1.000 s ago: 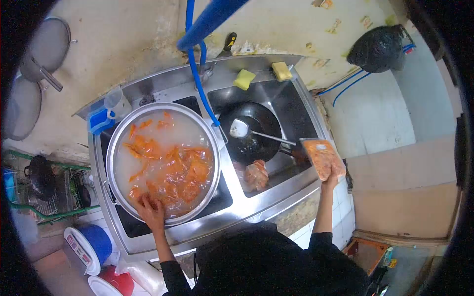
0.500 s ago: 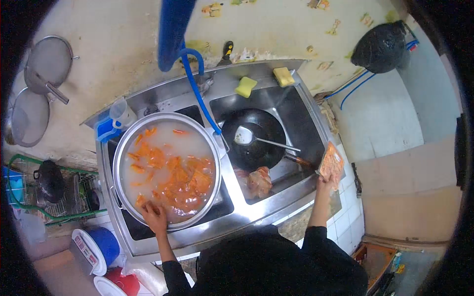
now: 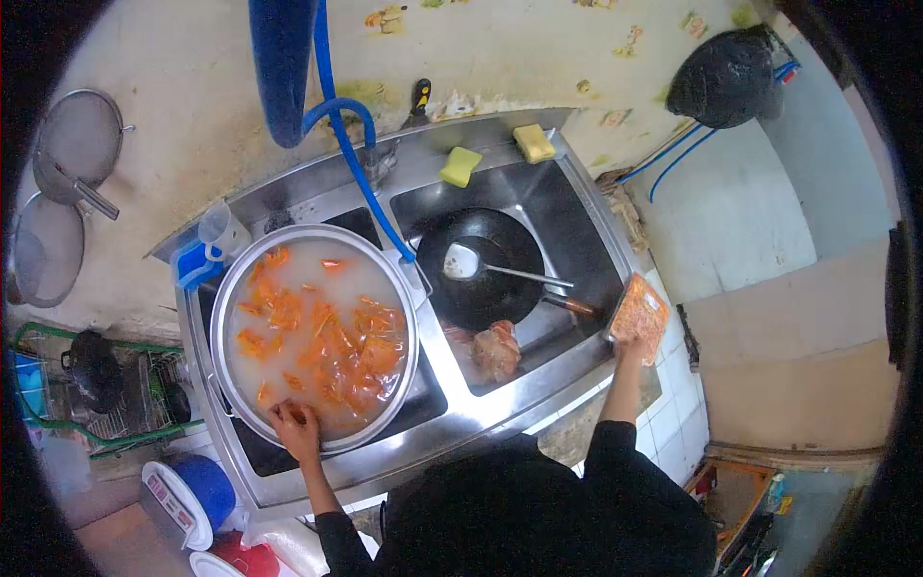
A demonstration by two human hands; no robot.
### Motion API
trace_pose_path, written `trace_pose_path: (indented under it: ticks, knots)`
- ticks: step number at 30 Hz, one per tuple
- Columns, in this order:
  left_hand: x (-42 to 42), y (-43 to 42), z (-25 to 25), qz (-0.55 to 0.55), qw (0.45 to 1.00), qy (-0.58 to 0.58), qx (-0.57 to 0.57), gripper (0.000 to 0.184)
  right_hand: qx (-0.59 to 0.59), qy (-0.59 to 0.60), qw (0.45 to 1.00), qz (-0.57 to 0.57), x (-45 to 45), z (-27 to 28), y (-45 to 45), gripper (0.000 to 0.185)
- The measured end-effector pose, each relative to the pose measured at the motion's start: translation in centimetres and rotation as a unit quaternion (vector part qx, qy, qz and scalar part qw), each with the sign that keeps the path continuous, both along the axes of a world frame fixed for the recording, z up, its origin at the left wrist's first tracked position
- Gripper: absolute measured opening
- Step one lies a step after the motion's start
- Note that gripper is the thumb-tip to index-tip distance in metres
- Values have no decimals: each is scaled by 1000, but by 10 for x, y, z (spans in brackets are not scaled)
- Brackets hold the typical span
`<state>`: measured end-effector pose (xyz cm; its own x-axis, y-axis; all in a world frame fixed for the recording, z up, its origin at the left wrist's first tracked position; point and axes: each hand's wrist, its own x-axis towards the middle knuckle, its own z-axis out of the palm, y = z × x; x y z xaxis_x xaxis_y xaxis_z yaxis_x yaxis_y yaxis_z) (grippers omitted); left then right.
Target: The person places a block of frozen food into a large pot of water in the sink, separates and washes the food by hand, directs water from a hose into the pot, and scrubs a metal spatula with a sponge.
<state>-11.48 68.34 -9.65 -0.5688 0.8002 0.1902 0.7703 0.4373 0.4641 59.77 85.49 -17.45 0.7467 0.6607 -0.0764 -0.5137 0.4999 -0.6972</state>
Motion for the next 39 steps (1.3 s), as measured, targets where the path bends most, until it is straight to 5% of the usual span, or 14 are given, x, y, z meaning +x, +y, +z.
trace_pose_path:
  ticks: [9,12,15,18,19,22,24,25,27,28,29,32,35,39]
  knots:
    - [1,-2,3,11,999,-27,-34,48,-155,-75,985,-5,-104,148,3,48]
    - [5,6,14,-17,997,64,-32,82,-311,-88,946,-24,-101,76,8,39]
    - [13,14,32,-36,998,58,-4,90,-249,-305,903,171,-267,131,30,19]
    - [7,19,24,-46,992,31,-113,106,-87,-429,748,499,-416,142,32,31]
    - [6,24,20,-34,988,-11,-147,107,-16,-506,620,600,-456,144,25,52]
    - [1,33,4,-15,987,-89,-137,108,-35,-808,313,498,-540,157,-8,80]
    - [-9,39,-11,2,983,-119,-138,107,-71,-831,224,504,-576,138,-12,88]
    - [-18,37,-41,-92,990,90,-59,100,-58,-757,349,549,-593,73,-9,88]
    - [-48,39,-93,-176,939,294,13,93,-43,-662,462,589,-621,11,2,88]
    - [-64,39,-116,-100,980,-45,-163,77,-55,-637,480,601,-629,-1,6,86]
    - [-74,36,-132,-9,871,-379,-313,63,-70,-620,488,610,-637,-3,9,83]
    - [-79,17,-135,23,766,-634,-102,47,-121,-603,481,625,-657,-14,14,77]
    - [-72,9,-65,139,665,-734,15,46,-167,-610,462,621,-667,-27,19,70]
    - [-75,33,-90,66,740,-669,23,36,-203,-618,447,615,-659,-43,22,61]
